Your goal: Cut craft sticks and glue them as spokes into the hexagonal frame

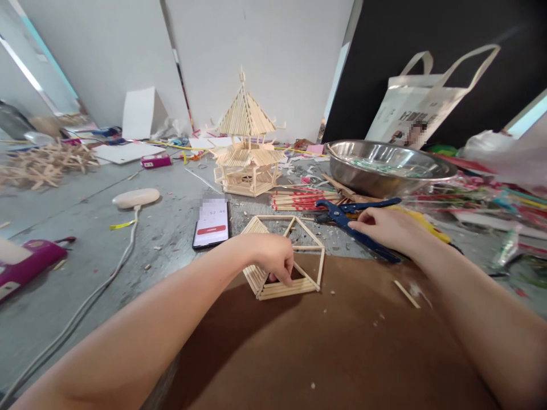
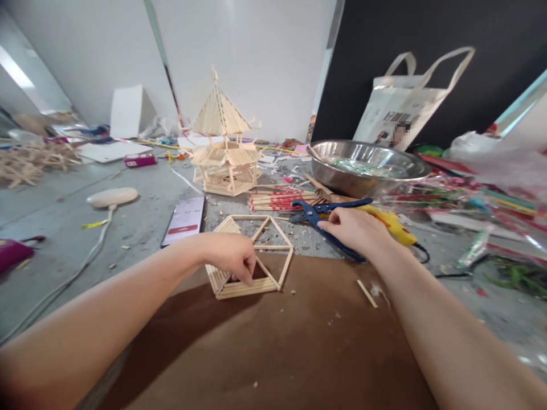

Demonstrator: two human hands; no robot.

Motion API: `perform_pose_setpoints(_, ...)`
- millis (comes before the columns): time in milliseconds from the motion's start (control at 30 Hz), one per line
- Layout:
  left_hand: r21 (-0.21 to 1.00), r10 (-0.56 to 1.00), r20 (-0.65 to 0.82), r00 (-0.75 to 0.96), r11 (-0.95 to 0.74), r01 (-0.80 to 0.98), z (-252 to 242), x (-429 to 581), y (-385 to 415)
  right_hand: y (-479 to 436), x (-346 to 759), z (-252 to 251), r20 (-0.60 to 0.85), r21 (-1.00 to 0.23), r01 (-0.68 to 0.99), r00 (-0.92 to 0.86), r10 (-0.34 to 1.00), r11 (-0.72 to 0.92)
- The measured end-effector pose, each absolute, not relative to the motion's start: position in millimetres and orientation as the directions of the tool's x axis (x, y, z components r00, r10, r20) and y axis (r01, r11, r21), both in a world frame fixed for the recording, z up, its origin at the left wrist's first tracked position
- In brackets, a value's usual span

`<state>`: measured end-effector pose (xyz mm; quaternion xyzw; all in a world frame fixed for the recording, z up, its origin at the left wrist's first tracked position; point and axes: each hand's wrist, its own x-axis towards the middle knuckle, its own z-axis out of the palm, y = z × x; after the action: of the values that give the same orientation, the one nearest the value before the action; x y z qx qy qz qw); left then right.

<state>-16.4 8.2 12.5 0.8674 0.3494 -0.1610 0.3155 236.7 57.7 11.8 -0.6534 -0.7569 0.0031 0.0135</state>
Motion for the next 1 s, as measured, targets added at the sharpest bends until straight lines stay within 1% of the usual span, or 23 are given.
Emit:
perform_pose_setpoints(133, 0.435, 0.507, -0.498, 0.704, -0.556, 0.708, 12, -16, 9, 59, 243, 13, 0.024, -0.009, 0.991, -0.137, 0.990, 0.137)
perform_pose_setpoints(233, 0.435, 0.506, -0.490, 0.710, -0.564, 0.702, 12, -17, 9, 60, 246, 16, 0.028, 0.004, 0.996, -0.084, 0.996, 0.084)
perform_pose_setpoints(300, 0.434, 0.508, -0.484, 0.713, -0.568, 0.700, 13, -16, 8, 60, 250, 19, 0.040, -0.002, 1.000, -0.003, 0.999, 0.003)
perform_pose_setpoints(467, 0.435, 0.511, -0.484, 0.711, -0.564, 0.702, 14, -16, 7, 61, 267, 23, 0.152, -0.018, 0.965, 0.262, 0.953, -0.262)
perform_pose_setpoints(533, 0.437, 0.508, -0.481, 0.714, -0.567, 0.698, 15, -16, 6, 64, 276, 21, 0.134, 0.013, 0.947, 0.316, 0.939, -0.320)
perform_pose_setpoints(700, 0.438, 0.505, -0.485, 0.714, -0.566, 0.698, 14, -16, 7, 73, 296, 14, 0.009, 0.078, 0.907, 0.414, 0.910, -0.414)
perform_pose_setpoints(833, 0.468, 0.502, -0.492, 0.711, -0.537, 0.702, 12, -17, 9, 77, 300, 12, -0.030, 0.076, 0.863, 0.503, 0.863, -0.500)
perform_pose_setpoints(933, 0.474, 0.502, -0.490, 0.713, -0.533, 0.701, 11, -17, 9, 78, 301, 9, -0.058, 0.069, 0.851, 0.525, 0.849, -0.521)
perform_pose_setpoints(1000, 0.474, 0.499, -0.485, 0.719, -0.541, 0.695, 11, -17, 9, 79, 304, 6, -0.034, 0.062, 0.841, 0.541, 0.840, -0.538)
